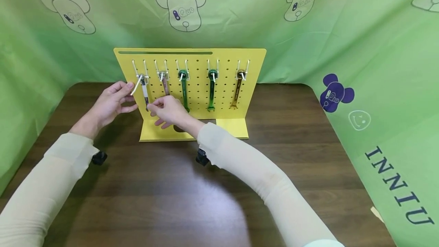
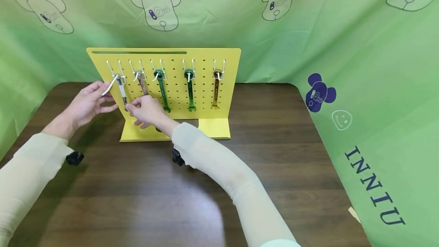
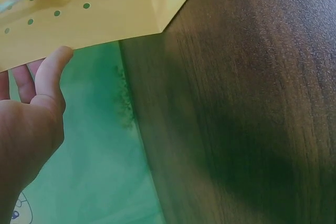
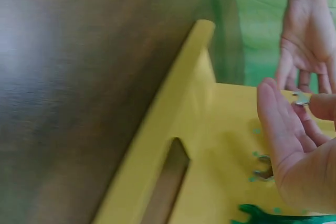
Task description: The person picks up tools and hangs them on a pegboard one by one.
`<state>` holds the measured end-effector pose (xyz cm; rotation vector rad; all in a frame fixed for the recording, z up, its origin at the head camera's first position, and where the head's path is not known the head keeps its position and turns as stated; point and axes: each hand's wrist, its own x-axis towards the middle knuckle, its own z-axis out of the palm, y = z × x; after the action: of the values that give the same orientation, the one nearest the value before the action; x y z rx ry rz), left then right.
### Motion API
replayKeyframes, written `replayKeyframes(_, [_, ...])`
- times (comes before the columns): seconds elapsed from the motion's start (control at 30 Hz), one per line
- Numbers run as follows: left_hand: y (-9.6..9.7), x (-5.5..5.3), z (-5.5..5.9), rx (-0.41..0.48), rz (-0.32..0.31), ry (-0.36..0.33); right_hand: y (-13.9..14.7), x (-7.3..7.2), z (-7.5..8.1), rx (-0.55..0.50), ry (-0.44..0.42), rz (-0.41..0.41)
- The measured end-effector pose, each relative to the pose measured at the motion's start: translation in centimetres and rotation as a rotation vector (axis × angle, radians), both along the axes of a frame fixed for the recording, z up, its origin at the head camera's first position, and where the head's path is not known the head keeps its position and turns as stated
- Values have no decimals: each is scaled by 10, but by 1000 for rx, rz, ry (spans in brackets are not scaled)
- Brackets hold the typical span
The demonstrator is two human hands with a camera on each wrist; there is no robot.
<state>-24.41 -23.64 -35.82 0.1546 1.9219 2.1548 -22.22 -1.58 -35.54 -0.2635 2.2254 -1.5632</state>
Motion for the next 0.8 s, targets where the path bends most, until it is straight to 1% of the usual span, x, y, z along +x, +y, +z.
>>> replayKeyframes(0.1, [2,0,1,6,1,-9,6,3,-11,-2,-48,19])
replayKeyframes(0.23, [2,0,1,14,12,-25,15,4,-21,-6,-85,76])
replayKeyframes(0.33, [1,0,1,24,12,-43,23,4,-23,8,-81,133])
replayKeyframes(0.43, [-3,1,4,6,1,-56,34,4,-18,48,-70,199])
replayKeyframes(0.5, [-6,3,9,-28,-13,-61,43,4,-10,86,-59,273])
replayKeyframes(0.57, [-11,5,15,-54,-24,-82,54,6,2,154,-30,365])
replayKeyframes(0.67, [-18,11,27,-112,-77,-132,77,9,25,301,119,548])
replayKeyframes(0.7, [-21,14,31,-134,-97,-144,86,9,34,336,175,595])
replayKeyframes(0.77, [-25,20,40,-174,-139,-140,105,12,53,387,280,661])
replayKeyframes(0.8, [-27,23,45,-189,-156,-125,116,14,63,407,339,686])
